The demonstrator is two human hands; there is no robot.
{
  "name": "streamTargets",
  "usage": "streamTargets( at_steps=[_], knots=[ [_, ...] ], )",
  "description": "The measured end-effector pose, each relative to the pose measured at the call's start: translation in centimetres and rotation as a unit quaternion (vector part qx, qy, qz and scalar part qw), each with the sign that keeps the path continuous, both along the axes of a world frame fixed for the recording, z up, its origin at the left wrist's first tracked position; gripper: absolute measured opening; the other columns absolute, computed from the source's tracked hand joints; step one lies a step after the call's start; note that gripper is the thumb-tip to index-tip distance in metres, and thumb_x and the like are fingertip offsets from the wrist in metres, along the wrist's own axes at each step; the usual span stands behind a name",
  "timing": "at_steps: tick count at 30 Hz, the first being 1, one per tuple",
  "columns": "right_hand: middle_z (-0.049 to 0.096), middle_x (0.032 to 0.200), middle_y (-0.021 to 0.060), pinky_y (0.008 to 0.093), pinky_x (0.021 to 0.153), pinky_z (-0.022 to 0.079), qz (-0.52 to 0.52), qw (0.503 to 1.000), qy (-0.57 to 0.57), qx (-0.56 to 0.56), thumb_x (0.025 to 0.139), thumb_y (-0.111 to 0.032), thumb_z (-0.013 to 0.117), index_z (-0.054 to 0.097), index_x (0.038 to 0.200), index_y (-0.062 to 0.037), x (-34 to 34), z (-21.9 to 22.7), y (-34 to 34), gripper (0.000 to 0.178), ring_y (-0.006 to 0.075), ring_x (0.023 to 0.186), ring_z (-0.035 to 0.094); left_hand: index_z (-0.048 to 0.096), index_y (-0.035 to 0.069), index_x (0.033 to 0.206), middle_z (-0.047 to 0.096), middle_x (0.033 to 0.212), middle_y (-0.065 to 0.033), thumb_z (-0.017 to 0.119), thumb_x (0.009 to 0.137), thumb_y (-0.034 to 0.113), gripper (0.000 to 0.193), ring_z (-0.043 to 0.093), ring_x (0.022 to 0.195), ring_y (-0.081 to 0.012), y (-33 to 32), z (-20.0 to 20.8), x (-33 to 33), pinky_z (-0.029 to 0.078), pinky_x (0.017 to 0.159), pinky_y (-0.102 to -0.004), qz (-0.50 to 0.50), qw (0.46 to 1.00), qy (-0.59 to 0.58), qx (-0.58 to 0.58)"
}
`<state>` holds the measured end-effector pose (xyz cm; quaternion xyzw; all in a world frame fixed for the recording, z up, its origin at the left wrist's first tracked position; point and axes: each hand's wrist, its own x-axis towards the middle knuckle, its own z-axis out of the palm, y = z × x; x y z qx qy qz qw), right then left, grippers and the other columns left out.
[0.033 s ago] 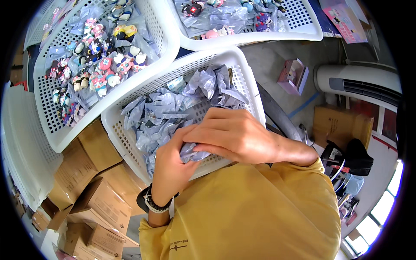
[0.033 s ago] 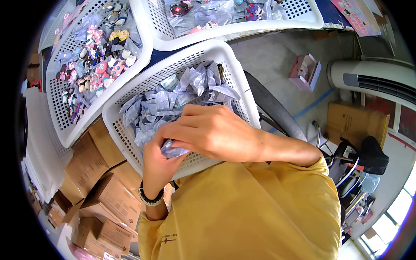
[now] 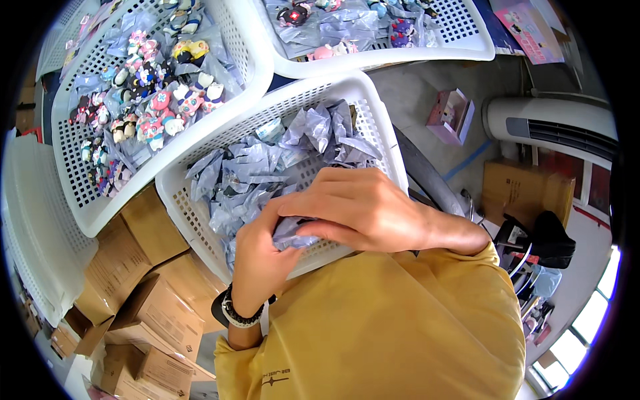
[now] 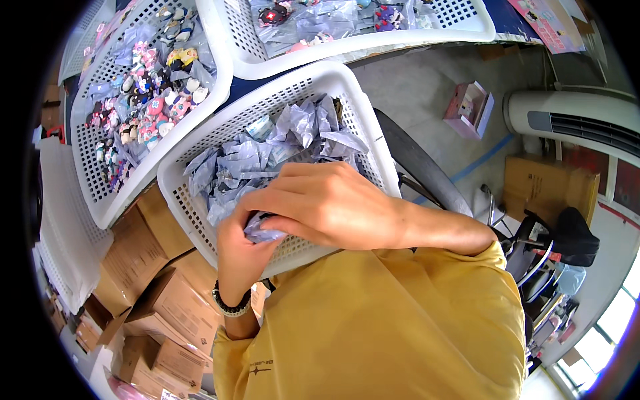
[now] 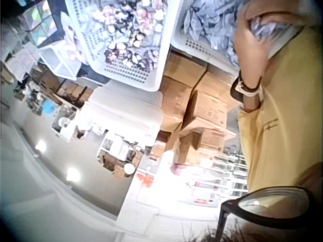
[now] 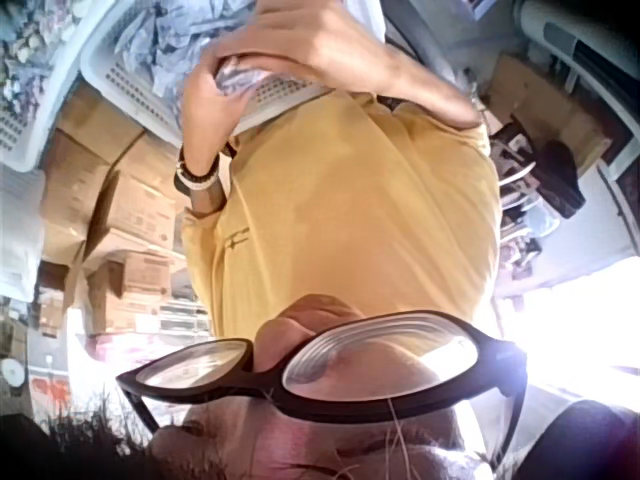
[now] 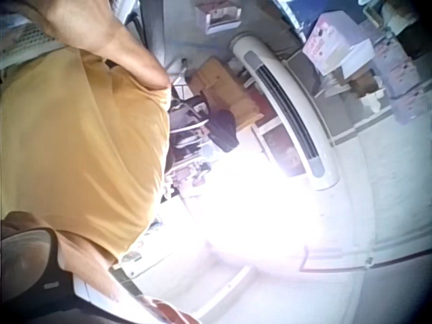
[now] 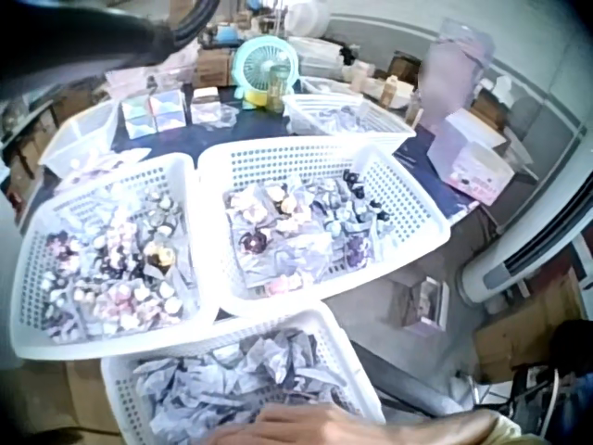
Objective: The person unwraps small plastic-wrapped figurines from a basket of wrapped items and places the unwrapped figurines into a separate white basket. The person handles the items one at a time, unwrapping each individually and transferring them to the collection basket.
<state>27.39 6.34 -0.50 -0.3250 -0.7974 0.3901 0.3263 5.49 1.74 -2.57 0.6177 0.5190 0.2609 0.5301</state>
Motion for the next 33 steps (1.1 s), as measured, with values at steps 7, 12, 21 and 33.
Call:
streamTargets(
  at_steps=[7,12,21,33],
  knots=[
    [0.073,0.107,0.0091,0.0443,0.078,0.059,0.035,0.999,0.04,0.013,0.089,-0.007,0.082,0.072,0.113,-0.003,0.8,0.9,0.4,0.026,0.0325,0.095,0.07,0.074,0.004,0.122,0.081,0.107,-0.0142,0.088,0.084,0.003,0.04,0.081,0.097,-0.0228,-0.4,0.0,-0.5,0.06,0.083,-0.0335,0.054,0.998,0.006,0.008],
    [0.071,0.103,0.0096,0.0448,0.078,0.057,0.021,0.999,0.033,0.006,0.089,-0.006,0.081,0.07,0.109,-0.002,0.4,1.1,0.2,0.023,0.0339,0.092,0.068,0.074,0.004,0.125,0.082,0.112,-0.0141,0.085,0.086,-0.001,0.041,0.081,0.1,-0.0241,-0.3,0.5,-0.3,0.061,0.086,-0.0338,0.058,0.997,0.046,0.023],
    [0.068,0.11,0.0097,0.0456,0.082,0.055,0.002,1.0,-0.007,0.006,0.087,-0.003,0.078,0.069,0.113,-0.0032,-0.1,0.7,0.1,0.027,0.033,0.097,0.066,0.074,0.002,0.134,0.081,0.123,-0.016,0.082,0.089,0.0,0.046,0.081,0.11,-0.0266,-0.5,-0.6,-0.3,0.061,0.092,-0.0345,0.07,0.992,0.06,0.083],
    [0.072,0.115,0.0099,0.0434,0.082,0.058,0.03,0.999,-0.008,0.008,0.086,-0.006,0.084,0.073,0.12,-0.0037,-0.1,0.7,0.3,0.036,0.0319,0.099,0.07,0.079,0.0,0.123,0.08,0.098,-0.0213,0.064,0.078,-0.015,0.05,0.078,0.078,-0.0236,-1.0,-1.3,-1.3,0.058,0.072,-0.0312,0.062,0.994,0.058,0.068]
  ],
)
